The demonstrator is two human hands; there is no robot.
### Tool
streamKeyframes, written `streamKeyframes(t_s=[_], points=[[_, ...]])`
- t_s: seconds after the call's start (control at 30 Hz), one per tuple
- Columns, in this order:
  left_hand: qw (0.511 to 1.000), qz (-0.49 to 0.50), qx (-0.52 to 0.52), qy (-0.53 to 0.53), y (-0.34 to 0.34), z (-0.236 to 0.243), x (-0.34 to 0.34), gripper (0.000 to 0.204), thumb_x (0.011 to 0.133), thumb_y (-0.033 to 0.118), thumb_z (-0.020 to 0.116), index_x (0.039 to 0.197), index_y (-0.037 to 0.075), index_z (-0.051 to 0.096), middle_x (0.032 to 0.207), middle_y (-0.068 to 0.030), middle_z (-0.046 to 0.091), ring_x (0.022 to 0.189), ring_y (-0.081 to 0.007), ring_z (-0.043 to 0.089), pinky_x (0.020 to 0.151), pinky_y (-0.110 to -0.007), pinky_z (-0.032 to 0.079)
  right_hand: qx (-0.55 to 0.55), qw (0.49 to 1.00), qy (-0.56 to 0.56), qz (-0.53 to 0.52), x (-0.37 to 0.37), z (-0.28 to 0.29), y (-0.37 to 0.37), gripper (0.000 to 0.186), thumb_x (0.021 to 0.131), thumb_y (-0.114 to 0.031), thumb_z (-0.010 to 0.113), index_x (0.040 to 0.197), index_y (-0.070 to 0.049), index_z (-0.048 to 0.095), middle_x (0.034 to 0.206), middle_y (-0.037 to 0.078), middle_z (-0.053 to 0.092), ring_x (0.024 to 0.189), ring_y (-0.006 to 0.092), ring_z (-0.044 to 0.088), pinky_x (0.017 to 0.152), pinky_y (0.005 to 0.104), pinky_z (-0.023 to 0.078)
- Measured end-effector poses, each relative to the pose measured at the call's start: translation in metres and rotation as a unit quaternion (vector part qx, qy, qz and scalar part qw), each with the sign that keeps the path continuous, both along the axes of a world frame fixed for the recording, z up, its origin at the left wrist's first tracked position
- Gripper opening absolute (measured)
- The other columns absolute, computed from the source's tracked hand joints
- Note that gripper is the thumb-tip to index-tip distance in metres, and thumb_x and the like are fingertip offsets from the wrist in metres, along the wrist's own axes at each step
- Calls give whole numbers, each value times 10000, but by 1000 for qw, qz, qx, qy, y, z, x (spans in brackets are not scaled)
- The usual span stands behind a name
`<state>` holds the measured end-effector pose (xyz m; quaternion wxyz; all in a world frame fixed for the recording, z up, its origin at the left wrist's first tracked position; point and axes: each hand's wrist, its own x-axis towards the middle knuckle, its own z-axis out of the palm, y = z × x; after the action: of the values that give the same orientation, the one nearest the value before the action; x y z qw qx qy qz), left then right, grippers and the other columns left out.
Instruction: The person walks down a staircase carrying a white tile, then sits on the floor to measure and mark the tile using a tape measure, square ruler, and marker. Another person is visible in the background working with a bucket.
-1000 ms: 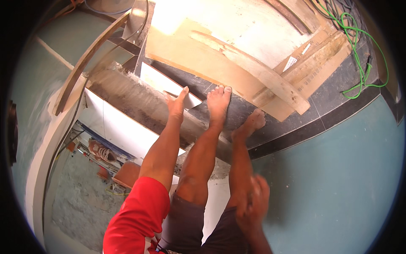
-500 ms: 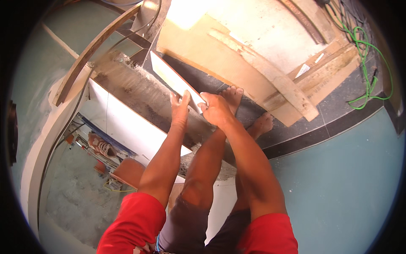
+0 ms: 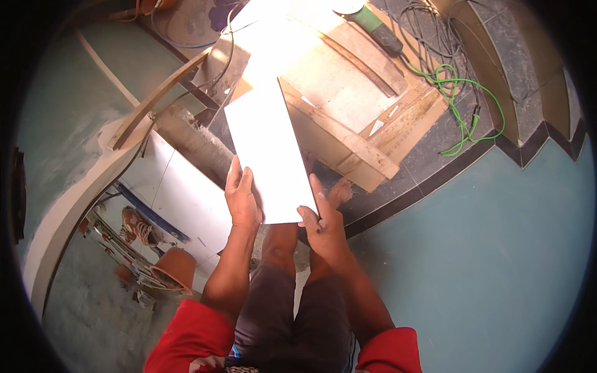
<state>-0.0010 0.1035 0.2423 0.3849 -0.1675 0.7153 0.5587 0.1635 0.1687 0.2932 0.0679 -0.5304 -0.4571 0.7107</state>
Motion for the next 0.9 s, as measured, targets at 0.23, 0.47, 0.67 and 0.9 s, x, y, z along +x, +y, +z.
streamKeyframes(t_s=[0.23,0.47,0.67,0.9], points=[[991,-9,125,-54,24,49,-5,514,1062,78,472,1538,-65,339,1430,-165,548,1265,-213,564,1061,-338,463,251,961,-7,116,-3,81,6,562,968,-3,612,1489,75,415,1307,312,607,1112,358,692,908,371,558],[969,-28,227,-92,42,105,-2,480,1057,68,459,1516,-49,380,1357,-143,605,1176,-196,621,997,-330,510,331,935,-14,126,-1,151,6,544,955,4,616,1462,86,435,1295,327,621,1120,410,688,873,391,582],[959,-58,265,-88,53,182,2,502,1052,62,460,1521,-85,358,1415,-175,566,1249,-206,577,1055,-317,461,356,929,-14,101,1,233,15,546,936,30,615,1452,95,447,1279,330,628,1107,405,695,865,398,584],[955,-105,278,6,53,280,-3,540,1001,87,592,1478,-104,426,1372,-138,589,1221,-182,563,1056,-296,432,463,886,-29,15,6,317,27,509,925,63,601,1426,63,514,1106,303,683,983,395,719,876,410,564]])
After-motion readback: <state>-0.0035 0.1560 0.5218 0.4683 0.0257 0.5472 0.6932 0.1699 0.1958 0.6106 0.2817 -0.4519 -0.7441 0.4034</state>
